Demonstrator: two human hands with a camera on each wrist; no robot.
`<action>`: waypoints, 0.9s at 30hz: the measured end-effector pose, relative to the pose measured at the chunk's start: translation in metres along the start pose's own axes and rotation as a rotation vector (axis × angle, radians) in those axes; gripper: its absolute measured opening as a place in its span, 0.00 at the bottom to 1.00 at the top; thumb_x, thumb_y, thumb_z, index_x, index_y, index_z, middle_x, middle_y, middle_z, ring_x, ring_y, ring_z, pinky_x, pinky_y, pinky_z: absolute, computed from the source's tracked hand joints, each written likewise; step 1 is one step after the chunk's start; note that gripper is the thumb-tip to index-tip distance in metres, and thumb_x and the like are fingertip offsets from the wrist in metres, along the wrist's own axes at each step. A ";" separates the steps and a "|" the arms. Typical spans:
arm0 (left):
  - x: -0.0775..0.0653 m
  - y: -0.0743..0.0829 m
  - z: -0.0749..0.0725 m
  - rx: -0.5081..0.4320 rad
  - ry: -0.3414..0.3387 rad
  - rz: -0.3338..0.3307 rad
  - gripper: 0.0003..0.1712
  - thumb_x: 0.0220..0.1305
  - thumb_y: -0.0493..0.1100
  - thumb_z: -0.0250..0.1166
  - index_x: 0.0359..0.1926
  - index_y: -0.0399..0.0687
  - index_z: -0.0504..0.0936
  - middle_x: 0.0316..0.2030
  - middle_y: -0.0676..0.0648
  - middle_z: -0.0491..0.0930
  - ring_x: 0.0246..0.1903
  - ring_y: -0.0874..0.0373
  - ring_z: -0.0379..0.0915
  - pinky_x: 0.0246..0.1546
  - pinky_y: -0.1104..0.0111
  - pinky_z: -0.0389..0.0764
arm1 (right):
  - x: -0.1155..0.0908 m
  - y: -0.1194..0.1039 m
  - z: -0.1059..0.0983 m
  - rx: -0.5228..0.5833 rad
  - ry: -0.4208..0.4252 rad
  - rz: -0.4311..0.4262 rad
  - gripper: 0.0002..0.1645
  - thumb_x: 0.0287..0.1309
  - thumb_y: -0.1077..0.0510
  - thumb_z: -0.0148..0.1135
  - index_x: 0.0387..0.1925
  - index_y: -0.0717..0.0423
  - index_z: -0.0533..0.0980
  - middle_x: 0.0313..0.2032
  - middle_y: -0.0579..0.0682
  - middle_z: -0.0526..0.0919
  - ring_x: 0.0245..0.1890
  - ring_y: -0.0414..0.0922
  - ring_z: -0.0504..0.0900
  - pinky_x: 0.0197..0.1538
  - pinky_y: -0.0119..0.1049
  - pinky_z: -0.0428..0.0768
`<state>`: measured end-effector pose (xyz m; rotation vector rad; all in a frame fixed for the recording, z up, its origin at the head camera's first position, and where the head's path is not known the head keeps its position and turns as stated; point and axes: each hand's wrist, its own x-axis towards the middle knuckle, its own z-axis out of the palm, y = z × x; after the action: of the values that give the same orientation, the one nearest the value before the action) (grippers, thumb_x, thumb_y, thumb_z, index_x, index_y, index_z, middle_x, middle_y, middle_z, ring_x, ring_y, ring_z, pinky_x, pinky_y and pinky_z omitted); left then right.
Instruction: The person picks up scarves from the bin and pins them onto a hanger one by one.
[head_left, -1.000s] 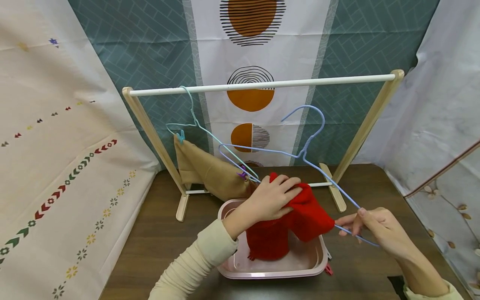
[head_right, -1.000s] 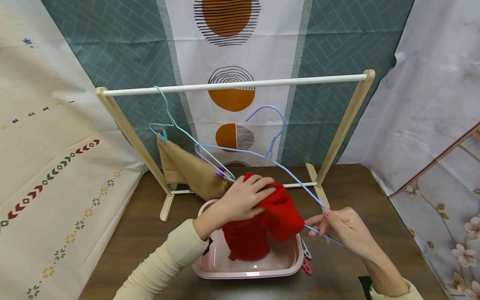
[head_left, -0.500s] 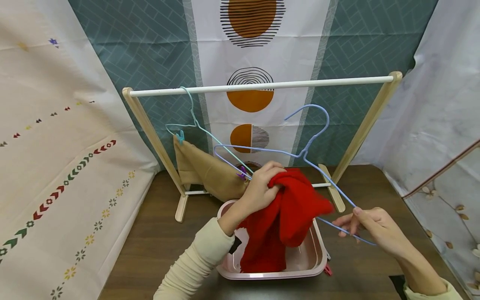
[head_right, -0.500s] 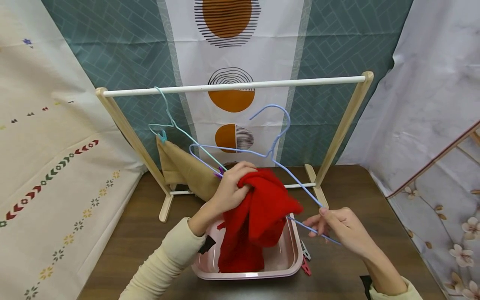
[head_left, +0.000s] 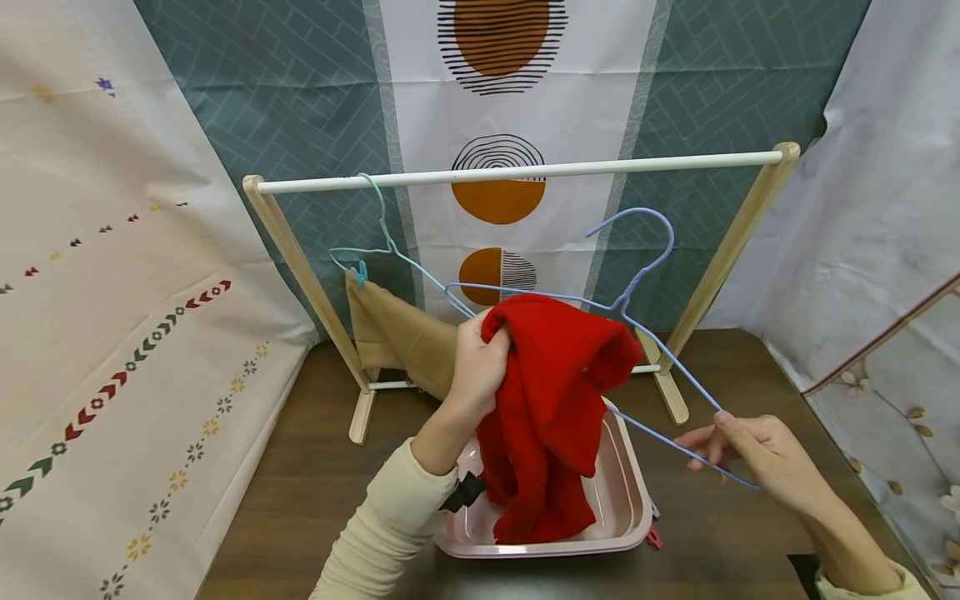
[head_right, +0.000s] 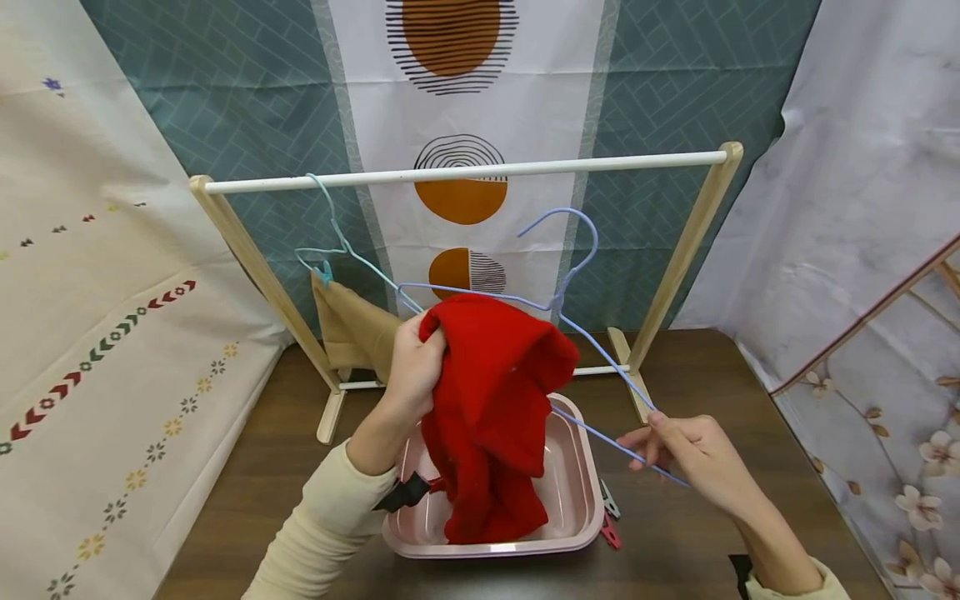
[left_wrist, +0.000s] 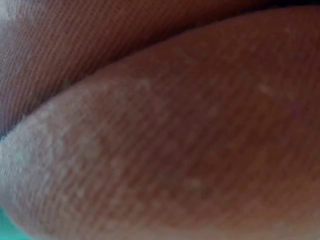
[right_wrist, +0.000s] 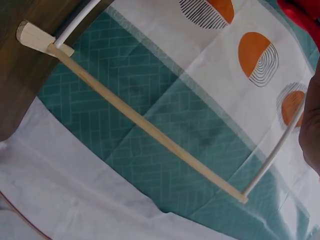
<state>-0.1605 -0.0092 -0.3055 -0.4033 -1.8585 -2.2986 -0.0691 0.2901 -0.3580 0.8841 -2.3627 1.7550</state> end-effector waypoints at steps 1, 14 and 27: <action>-0.001 0.003 -0.001 -0.012 0.007 -0.004 0.09 0.62 0.29 0.49 0.32 0.29 0.76 0.26 0.48 0.74 0.28 0.58 0.68 0.32 0.70 0.71 | 0.000 -0.001 0.000 -0.014 0.001 0.011 0.31 0.65 0.74 0.30 0.17 0.54 0.75 0.34 0.49 0.85 0.27 0.42 0.83 0.21 0.33 0.74; -0.022 0.036 -0.011 -0.270 0.118 -0.053 0.09 0.68 0.36 0.45 0.38 0.41 0.73 0.33 0.49 0.73 0.34 0.59 0.69 0.37 0.70 0.71 | 0.000 -0.008 -0.003 -0.028 -0.011 0.006 0.32 0.66 0.73 0.28 0.17 0.54 0.75 0.35 0.50 0.84 0.26 0.44 0.83 0.22 0.34 0.74; -0.031 0.046 -0.018 -0.291 0.105 0.049 0.11 0.67 0.36 0.44 0.31 0.46 0.72 0.28 0.51 0.72 0.31 0.59 0.68 0.35 0.70 0.70 | -0.002 -0.007 -0.003 -0.114 -0.017 -0.044 0.32 0.65 0.75 0.29 0.18 0.51 0.75 0.36 0.48 0.84 0.27 0.42 0.83 0.23 0.32 0.73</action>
<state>-0.1201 -0.0379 -0.2753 -0.3515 -1.4541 -2.5089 -0.0651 0.2919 -0.3521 0.9306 -2.4067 1.5857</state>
